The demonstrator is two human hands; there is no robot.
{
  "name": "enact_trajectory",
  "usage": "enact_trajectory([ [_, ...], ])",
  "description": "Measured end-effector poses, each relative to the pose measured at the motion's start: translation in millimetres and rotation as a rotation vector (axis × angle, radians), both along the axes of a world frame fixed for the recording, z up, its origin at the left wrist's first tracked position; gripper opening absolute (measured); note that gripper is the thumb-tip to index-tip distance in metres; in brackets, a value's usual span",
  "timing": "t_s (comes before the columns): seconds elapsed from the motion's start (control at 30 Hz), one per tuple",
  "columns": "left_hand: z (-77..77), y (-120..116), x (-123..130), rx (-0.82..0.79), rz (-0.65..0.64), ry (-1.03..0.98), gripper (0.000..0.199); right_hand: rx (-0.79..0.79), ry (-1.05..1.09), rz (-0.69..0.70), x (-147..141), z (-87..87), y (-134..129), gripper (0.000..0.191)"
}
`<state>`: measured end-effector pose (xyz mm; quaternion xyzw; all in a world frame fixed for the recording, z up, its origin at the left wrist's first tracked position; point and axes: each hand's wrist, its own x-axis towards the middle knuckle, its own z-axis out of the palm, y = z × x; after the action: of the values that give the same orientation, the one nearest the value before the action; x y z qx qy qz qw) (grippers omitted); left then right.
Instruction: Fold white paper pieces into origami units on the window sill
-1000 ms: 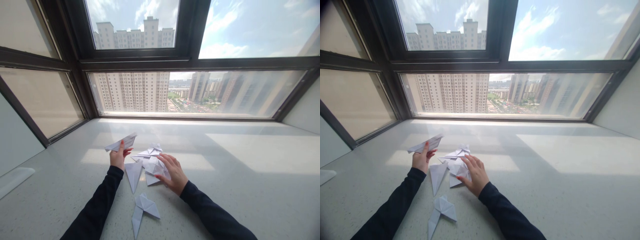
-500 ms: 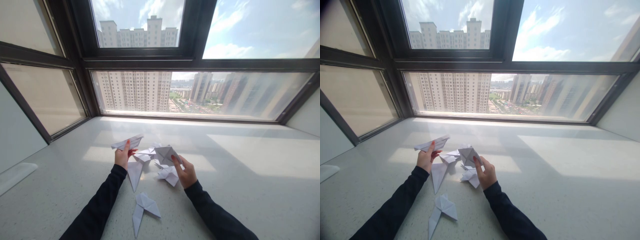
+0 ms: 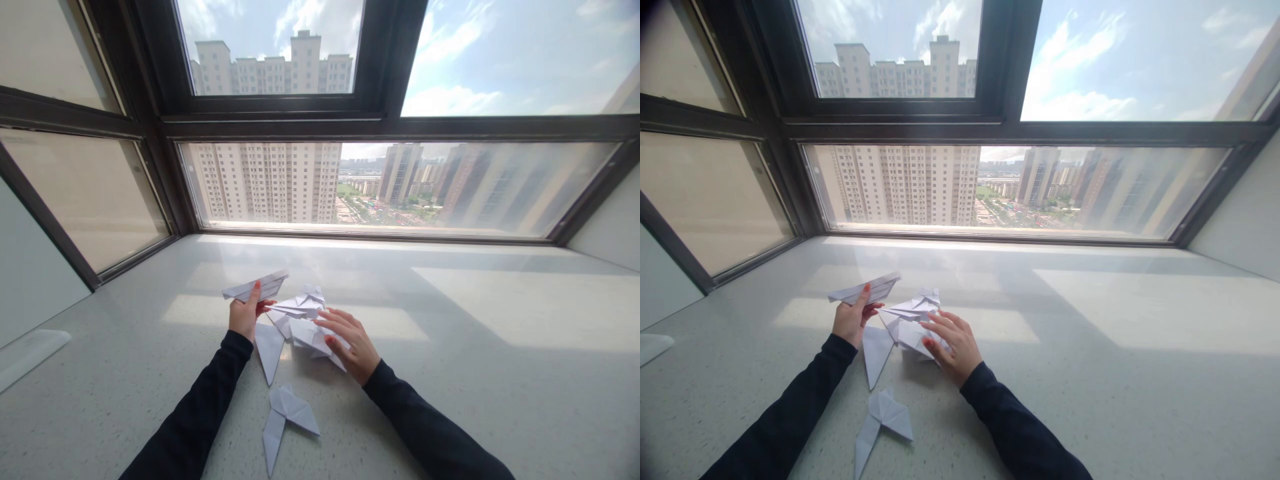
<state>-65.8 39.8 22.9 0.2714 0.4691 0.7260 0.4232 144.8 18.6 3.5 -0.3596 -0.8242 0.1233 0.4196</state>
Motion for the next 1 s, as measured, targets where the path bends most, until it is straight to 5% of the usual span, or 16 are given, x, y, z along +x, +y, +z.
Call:
enact_trajectory([
  [0.07, -1.5, 0, 2, 0.009, -0.003, -0.028, 0.028, 0.008, -0.059, -0.059, -1, -0.9, 0, 0.034],
  [0.27, -10.4, -1, 16, -0.002, -0.097, 0.057, 0.028, -0.087, -0.256, -0.517, 0, -11.1, 26, 0.032],
  [0.4, -17.9, -3, 23, -0.017, -0.102, 0.119, 0.027, -0.212, -0.384, -0.606, -13, -14.7, 46, 0.035],
  [0.6, -21.2, -1, 20, -0.016, -0.071, 0.102, 0.024, -0.358, -0.200, -0.579, -27, -16.9, 50, 0.020],
  [1.0, -11.4, -9, 26, 0.010, -0.162, 0.099, 0.027, -0.205, 0.623, -0.212, 5, -1.2, 25, 0.021],
])
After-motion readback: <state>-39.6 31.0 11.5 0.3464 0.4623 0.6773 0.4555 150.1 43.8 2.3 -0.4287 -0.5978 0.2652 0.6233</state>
